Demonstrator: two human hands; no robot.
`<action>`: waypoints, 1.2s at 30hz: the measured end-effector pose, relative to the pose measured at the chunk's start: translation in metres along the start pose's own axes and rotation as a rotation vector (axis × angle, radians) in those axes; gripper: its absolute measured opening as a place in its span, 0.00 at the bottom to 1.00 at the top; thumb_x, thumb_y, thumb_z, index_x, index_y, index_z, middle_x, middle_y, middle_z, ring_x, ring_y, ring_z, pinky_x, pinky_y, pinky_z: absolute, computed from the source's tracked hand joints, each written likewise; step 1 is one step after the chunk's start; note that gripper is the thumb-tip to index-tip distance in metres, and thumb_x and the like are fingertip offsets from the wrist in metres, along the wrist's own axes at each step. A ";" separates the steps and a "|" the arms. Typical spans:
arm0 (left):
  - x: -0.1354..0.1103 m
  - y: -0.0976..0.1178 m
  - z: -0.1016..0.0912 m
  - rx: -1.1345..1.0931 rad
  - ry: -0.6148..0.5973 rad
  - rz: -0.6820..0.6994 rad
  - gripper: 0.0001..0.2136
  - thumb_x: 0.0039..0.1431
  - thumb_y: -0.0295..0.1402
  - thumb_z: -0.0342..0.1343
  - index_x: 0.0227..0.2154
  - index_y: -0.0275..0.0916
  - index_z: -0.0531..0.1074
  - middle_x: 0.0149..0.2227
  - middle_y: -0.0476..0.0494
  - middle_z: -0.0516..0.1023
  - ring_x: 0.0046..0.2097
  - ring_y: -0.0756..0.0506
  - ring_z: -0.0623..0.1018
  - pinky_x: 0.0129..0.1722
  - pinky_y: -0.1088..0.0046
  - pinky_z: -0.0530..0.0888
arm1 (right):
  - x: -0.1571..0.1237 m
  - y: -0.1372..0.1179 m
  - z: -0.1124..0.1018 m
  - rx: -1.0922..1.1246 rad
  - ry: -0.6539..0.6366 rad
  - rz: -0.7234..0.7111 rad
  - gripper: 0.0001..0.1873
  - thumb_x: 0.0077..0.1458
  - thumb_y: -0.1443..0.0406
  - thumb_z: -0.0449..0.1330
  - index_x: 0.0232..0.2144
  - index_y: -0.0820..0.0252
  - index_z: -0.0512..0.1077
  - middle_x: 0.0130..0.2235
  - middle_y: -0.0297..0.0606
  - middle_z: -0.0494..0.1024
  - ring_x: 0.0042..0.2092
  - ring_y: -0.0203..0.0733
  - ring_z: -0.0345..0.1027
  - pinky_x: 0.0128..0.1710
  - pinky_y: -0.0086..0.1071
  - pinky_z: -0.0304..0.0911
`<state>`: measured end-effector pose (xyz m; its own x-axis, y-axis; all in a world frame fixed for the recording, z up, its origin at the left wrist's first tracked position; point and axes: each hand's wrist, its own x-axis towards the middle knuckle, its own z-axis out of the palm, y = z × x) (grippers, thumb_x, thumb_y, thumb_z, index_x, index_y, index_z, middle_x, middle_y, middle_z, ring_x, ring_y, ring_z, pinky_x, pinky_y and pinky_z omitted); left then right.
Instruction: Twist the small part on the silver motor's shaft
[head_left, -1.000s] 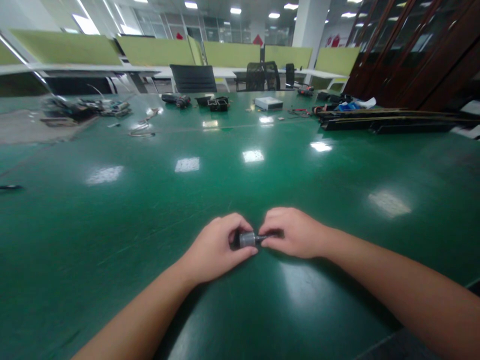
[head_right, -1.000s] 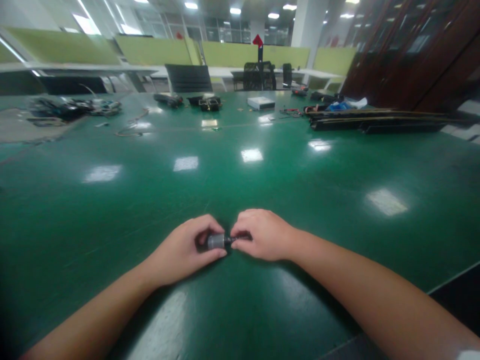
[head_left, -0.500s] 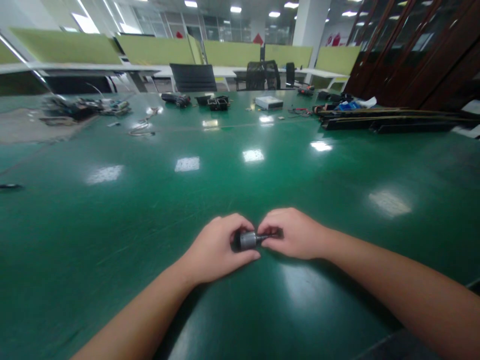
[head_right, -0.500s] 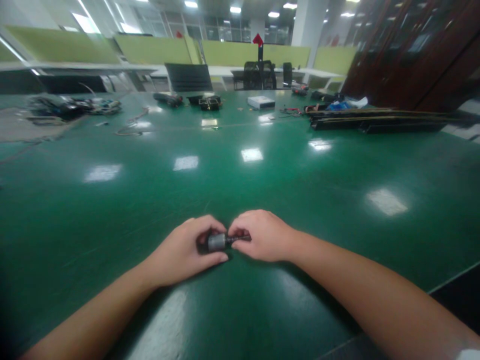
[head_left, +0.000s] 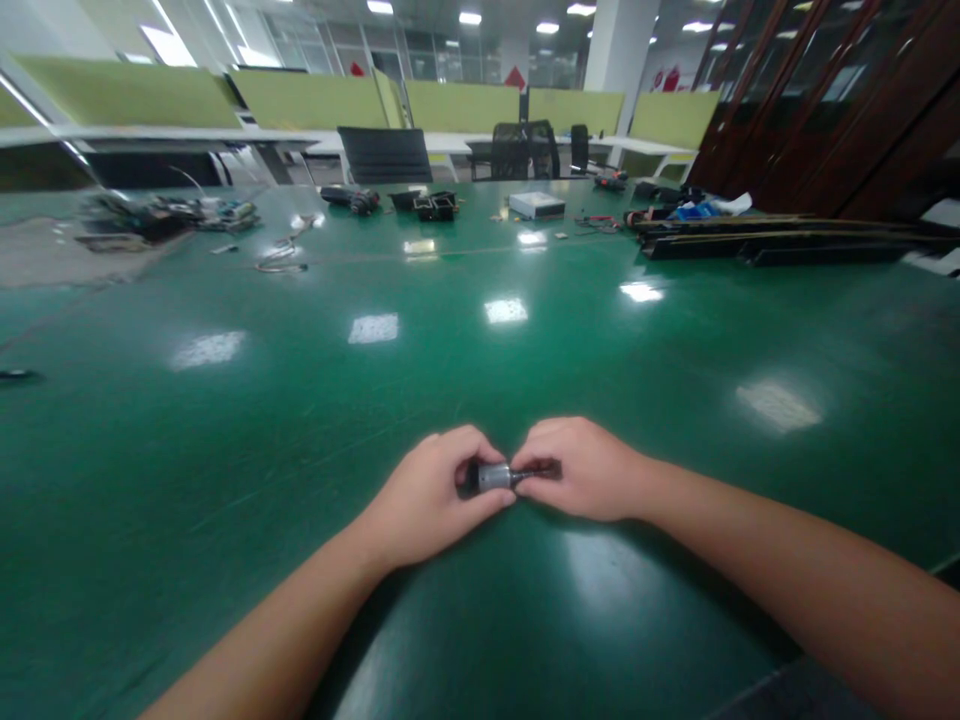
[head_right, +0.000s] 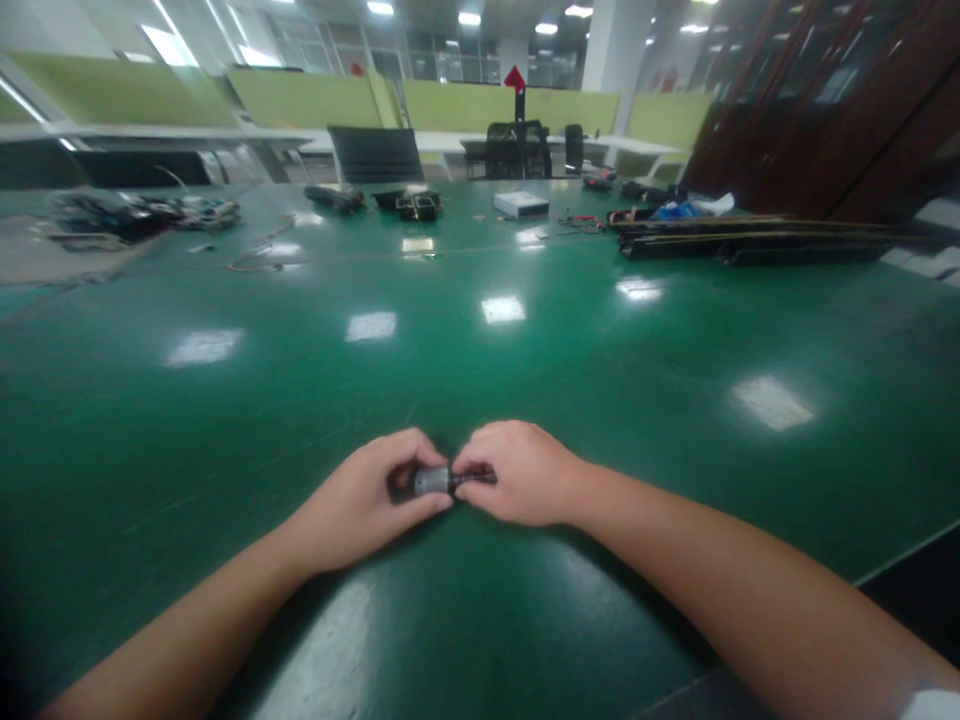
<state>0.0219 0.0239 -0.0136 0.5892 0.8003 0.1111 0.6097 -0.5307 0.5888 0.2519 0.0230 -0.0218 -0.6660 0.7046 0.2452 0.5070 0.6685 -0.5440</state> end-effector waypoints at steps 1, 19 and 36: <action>0.000 0.000 0.000 -0.002 -0.001 0.000 0.09 0.55 0.38 0.64 0.36 0.40 0.75 0.31 0.50 0.75 0.32 0.47 0.73 0.31 0.72 0.65 | 0.000 0.000 0.000 -0.002 -0.004 -0.006 0.06 0.57 0.67 0.64 0.37 0.61 0.79 0.34 0.36 0.79 0.36 0.38 0.70 0.38 0.30 0.61; 0.000 -0.003 0.001 0.007 -0.002 0.014 0.10 0.56 0.40 0.65 0.36 0.40 0.74 0.32 0.50 0.75 0.32 0.47 0.73 0.32 0.72 0.65 | -0.001 0.001 -0.011 -0.040 -0.076 -0.035 0.06 0.56 0.68 0.64 0.37 0.63 0.80 0.33 0.38 0.79 0.36 0.39 0.70 0.38 0.31 0.62; -0.001 -0.003 0.002 0.026 -0.009 0.009 0.10 0.56 0.40 0.65 0.36 0.41 0.74 0.32 0.51 0.75 0.33 0.47 0.73 0.33 0.71 0.65 | -0.007 0.007 -0.019 -0.021 -0.117 0.029 0.04 0.53 0.67 0.65 0.34 0.61 0.77 0.33 0.34 0.78 0.34 0.36 0.68 0.36 0.29 0.60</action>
<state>0.0201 0.0244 -0.0170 0.5992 0.7932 0.1087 0.6179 -0.5445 0.5671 0.2700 0.0274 -0.0123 -0.7092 0.6922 0.1337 0.5380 0.6539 -0.5320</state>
